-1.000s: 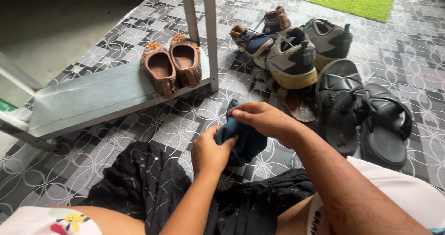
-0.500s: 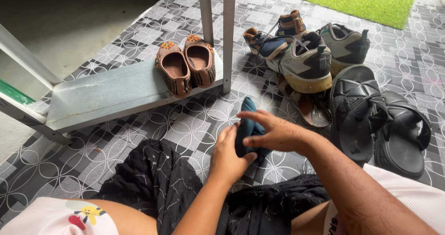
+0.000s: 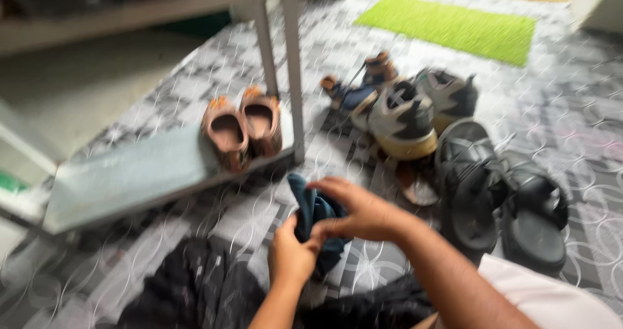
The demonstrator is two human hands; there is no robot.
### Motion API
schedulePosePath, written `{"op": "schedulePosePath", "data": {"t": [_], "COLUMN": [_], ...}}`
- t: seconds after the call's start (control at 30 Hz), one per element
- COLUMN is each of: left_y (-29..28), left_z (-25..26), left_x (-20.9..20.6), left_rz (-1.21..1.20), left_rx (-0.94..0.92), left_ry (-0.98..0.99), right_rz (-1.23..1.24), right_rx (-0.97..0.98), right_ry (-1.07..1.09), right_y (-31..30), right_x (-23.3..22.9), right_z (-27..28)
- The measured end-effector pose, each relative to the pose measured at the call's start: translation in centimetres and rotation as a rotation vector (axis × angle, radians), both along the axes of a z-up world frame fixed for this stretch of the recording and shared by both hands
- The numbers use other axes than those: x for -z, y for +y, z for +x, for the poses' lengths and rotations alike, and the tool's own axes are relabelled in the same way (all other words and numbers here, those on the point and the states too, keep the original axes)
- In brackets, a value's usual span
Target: The person sits on the floor and wipes several pairs of shoes with a blue cloth. They clean a pair of patterned flats, a pair of black sandals, and a pair of black slides, placing the cleaned items onto a metal shoe rack. The person also wipes the surface of the shoe rack shelf.
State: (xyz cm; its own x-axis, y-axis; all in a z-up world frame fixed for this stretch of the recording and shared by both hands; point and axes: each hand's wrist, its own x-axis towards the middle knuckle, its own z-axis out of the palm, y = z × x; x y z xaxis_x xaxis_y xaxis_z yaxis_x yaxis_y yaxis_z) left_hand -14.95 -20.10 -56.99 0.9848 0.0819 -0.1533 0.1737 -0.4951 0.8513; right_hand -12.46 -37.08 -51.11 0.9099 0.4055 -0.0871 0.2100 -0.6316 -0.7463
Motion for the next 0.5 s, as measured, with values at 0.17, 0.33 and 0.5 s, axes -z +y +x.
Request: {"op": "schedulePosePath", "data": {"t": [0.17, 0.33, 0.5], "left_y": [-1.6, -0.7, -1.7], "left_z": [2.1, 3.9, 3.7], "left_x": [-1.6, -1.0, -4.0], "left_rz": [-0.642, -1.025, -0.826], "left_rx": [0.107, 0.046, 0.17], "left_ry": [0.193, 0.244, 0.299], "right_rz": [0.183, 0.184, 0.048], "right_rx": [0.165, 0.031, 0.113], "right_ry": [0.069, -0.176, -0.167], "right_y": [-1.3, -1.9, -0.8], "right_x": [-2.1, -2.3, -3.3], "right_z": [0.1, 0.2, -0.5]}}
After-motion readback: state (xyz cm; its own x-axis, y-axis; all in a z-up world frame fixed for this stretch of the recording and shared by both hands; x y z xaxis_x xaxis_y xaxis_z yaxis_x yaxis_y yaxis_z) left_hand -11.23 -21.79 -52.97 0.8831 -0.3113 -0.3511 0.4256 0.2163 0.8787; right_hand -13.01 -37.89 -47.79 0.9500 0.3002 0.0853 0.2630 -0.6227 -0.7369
